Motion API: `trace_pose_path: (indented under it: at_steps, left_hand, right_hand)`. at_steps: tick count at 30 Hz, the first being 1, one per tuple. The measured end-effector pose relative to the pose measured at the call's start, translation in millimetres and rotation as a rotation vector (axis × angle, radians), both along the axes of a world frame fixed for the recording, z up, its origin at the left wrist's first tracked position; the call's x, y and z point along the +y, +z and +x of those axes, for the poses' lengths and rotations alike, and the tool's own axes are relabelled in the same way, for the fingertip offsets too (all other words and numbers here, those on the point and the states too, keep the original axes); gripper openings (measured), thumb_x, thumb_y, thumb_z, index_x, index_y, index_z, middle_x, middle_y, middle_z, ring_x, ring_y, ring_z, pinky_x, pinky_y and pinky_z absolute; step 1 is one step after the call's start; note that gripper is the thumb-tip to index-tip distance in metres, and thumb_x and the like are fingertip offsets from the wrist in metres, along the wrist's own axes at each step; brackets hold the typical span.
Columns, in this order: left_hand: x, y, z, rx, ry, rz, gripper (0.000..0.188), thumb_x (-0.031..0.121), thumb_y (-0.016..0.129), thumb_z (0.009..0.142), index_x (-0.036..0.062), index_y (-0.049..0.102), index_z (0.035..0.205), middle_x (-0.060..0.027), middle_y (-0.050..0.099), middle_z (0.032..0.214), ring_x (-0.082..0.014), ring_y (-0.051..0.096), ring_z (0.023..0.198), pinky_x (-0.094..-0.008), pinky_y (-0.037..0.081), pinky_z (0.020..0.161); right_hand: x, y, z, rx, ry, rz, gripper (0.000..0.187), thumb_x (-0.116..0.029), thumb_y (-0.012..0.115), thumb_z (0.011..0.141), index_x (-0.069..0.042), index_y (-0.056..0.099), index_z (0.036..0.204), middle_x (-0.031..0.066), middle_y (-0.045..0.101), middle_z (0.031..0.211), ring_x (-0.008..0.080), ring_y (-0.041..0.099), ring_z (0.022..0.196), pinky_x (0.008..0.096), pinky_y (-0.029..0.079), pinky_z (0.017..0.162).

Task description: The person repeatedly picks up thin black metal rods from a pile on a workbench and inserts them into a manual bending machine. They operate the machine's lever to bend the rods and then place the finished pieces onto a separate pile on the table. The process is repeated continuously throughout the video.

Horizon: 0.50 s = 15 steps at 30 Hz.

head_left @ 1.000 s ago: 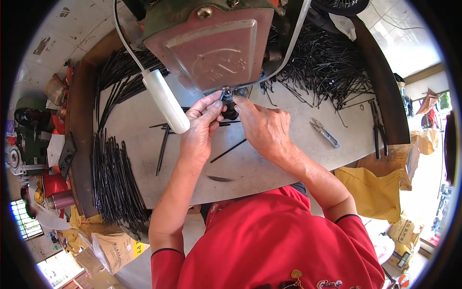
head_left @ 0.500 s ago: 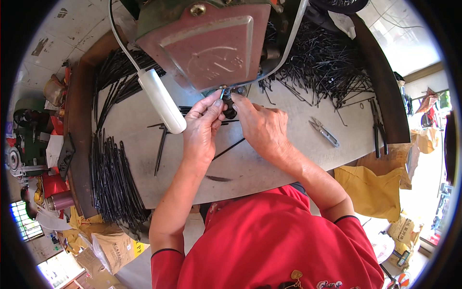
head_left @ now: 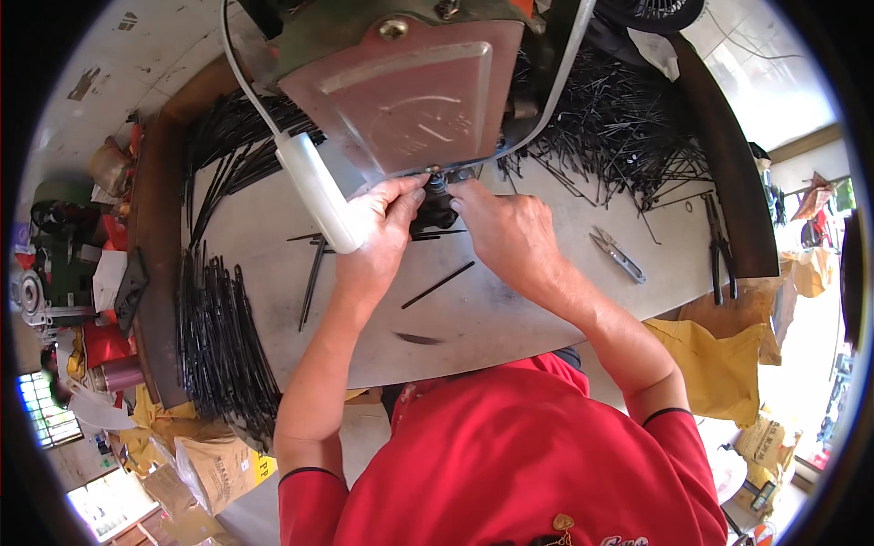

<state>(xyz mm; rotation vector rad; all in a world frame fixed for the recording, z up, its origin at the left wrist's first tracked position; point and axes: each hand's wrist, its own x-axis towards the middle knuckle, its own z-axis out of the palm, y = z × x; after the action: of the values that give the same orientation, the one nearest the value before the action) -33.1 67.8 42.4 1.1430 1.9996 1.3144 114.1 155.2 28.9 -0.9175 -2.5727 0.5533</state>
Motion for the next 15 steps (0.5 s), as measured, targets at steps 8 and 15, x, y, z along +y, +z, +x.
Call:
trace_pose_path:
  at_steps: [8, 15]
  left_hand:
    - [-5, -2, 4, -0.682, -0.032, 0.013, 0.024, 0.010, 0.063, 0.087, -0.0011, 0.057, 0.107, -0.0071, 0.065, 0.086, -0.0116, 0.061, 0.076, -0.0242, 0.047, 0.072]
    - [-18, -9, 17, -1.072, -0.038, -0.007, 0.019, 0.009, 0.066, 0.087, 0.0034, 0.054, 0.100, -0.0066, 0.064, 0.087, -0.0145, 0.065, 0.080, -0.0237, 0.054, 0.073]
  right_hand:
    - [4, -1, 7, 0.265, 0.061, -0.133, 0.012, -0.019, 0.059, 0.089, -0.012, 0.063, 0.099, 0.0117, 0.064, 0.069, 0.0330, 0.063, 0.062, 0.0400, 0.050, 0.054]
    - [-20, 16, 25, 0.301, 0.080, -0.353, 0.024, -0.008, 0.062, 0.086, -0.007, 0.061, 0.109, 0.0079, 0.066, 0.076, 0.0228, 0.061, 0.059, 0.0323, 0.050, 0.057]
